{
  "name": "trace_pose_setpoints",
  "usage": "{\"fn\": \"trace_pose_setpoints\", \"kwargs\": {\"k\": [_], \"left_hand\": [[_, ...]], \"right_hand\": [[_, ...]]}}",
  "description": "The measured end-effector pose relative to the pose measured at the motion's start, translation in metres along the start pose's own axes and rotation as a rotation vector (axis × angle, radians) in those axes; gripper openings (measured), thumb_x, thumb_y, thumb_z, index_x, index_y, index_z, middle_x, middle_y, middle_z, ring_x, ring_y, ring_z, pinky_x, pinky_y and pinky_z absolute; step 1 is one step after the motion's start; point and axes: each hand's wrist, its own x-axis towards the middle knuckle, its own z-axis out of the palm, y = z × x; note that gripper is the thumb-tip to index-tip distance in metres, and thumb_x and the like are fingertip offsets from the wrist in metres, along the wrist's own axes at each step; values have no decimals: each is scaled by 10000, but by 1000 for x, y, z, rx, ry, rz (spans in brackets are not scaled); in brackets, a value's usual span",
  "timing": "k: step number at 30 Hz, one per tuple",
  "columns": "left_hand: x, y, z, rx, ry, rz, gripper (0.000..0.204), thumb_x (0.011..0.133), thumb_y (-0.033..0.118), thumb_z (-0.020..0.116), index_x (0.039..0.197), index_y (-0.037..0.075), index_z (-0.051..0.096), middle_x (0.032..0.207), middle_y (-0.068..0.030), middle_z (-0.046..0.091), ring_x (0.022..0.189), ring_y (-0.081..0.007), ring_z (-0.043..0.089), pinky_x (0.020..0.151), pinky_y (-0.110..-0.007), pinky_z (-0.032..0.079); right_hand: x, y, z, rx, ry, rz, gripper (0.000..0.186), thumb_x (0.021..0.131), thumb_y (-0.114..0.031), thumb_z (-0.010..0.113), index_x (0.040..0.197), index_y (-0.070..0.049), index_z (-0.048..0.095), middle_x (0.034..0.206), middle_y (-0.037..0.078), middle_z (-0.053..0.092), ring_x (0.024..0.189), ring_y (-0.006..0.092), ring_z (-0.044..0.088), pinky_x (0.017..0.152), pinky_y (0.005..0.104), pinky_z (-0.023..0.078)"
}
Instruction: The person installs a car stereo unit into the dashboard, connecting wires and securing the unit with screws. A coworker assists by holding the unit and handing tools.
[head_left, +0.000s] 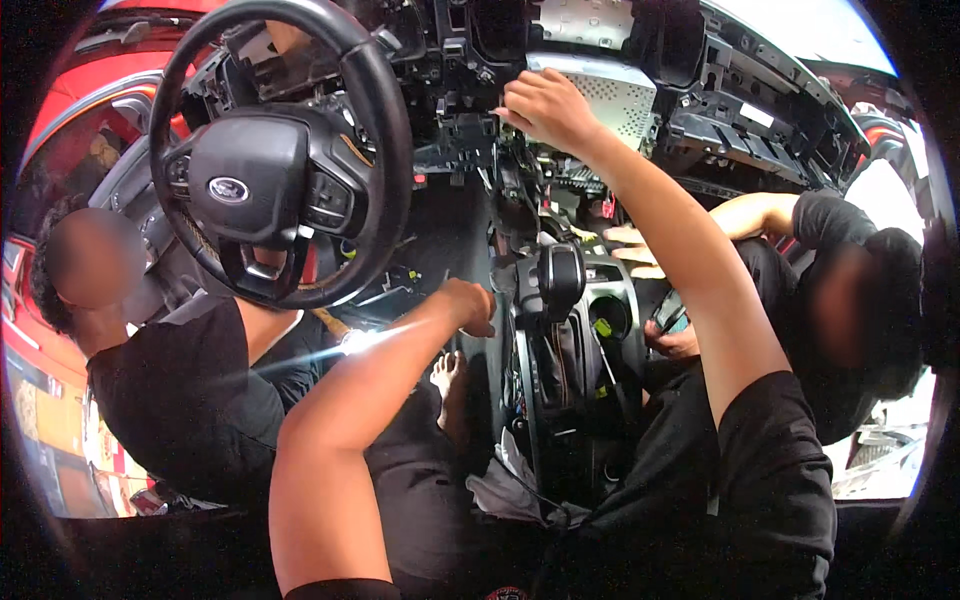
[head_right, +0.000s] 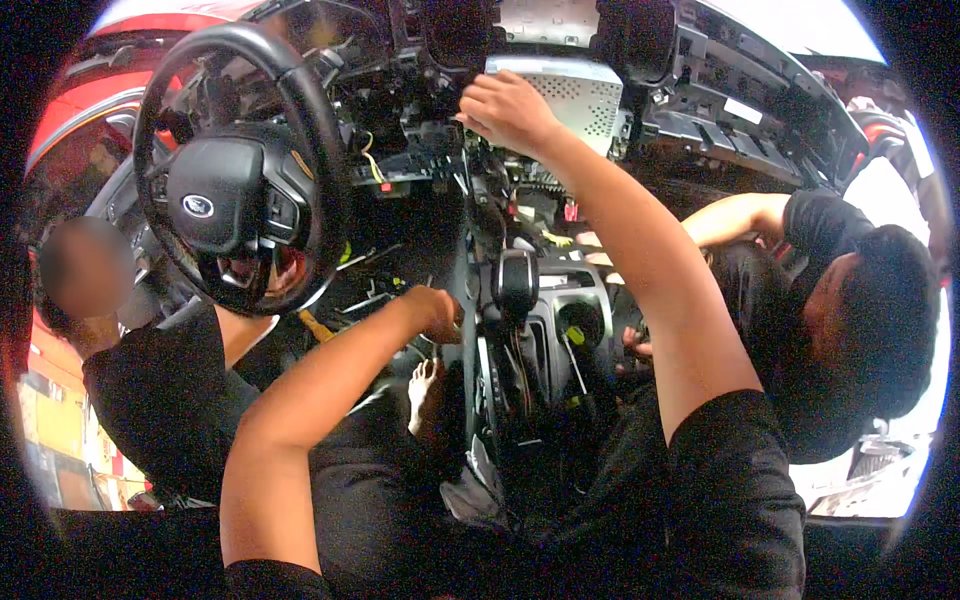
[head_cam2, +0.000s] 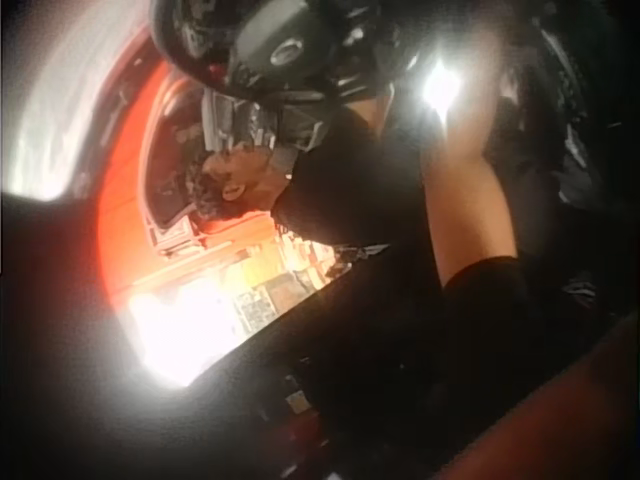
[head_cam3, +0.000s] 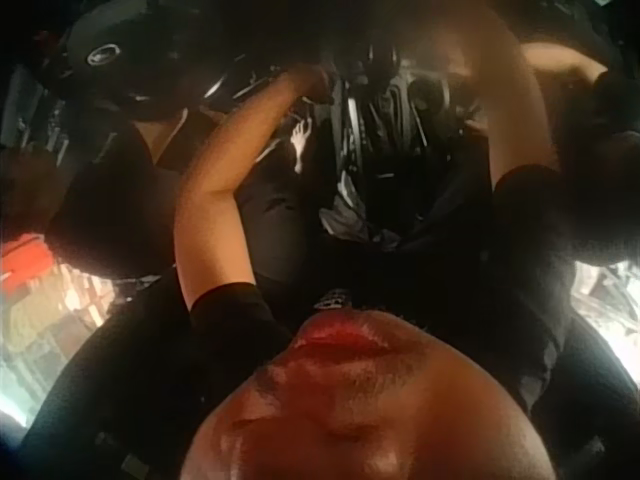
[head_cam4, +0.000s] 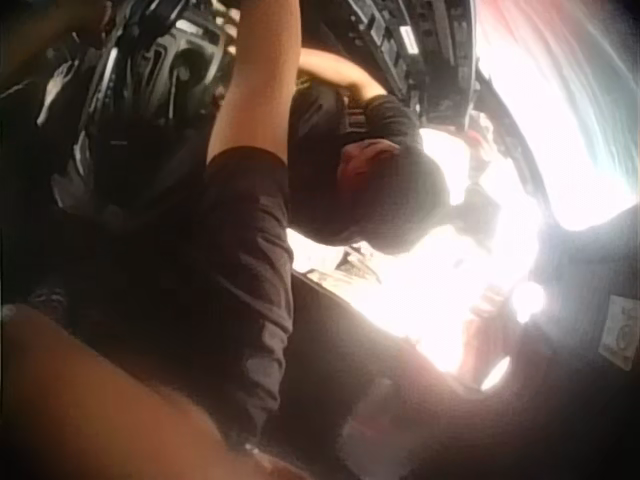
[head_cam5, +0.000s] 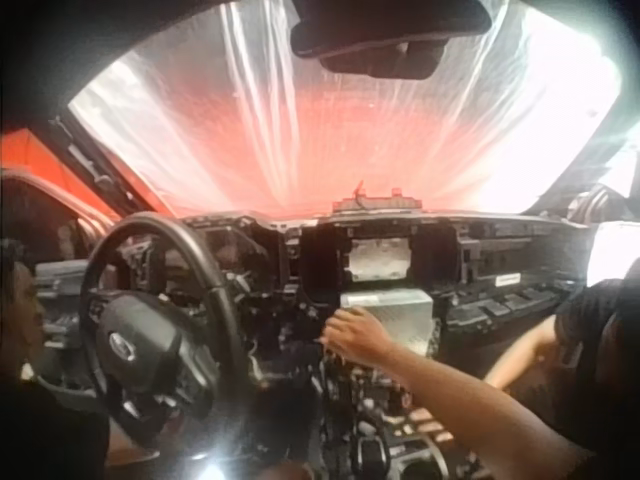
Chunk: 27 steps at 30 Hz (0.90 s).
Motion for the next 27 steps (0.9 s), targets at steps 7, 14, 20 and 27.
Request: {"fn": "trace_pose_setpoints", "kwargs": {"k": [7,14,20,27], "left_hand": [[23,-25,-1,-58,123,-8,425,791,459,663,1077,148,712,1131,-90,686,1037,-275,660,866,-408,524],[-13,-62,-9,-110,163,-282,490,787,411,644,1195,141,663,1240,-108,638,1135,-281,620,936,-424,502],[-17,-66,-8,-84,107,-328,518,790,398,633,1199,81,656,1255,-136,624,1160,-278,607,991,-424,464],[27,-80,13,0,113,-210,568,771,452,665,1214,98,646,1305,-132,593,1191,-286,582,968,-441,469]], "right_hand": [[-5,11,1,62,9,-76,125,751,-160,659,765,-86,558,816,66,584,842,272,567,730,414,440],[7,-2,-14,76,63,-108,169,843,-231,650,779,-112,549,802,52,565,842,250,551,794,402,419],[7,-1,-6,-24,54,-66,199,848,-260,652,773,-110,543,796,51,557,863,235,556,798,386,415],[-12,11,17,-22,8,-108,119,856,-241,604,892,-139,554,900,38,576,951,230,575,809,400,467]]}}
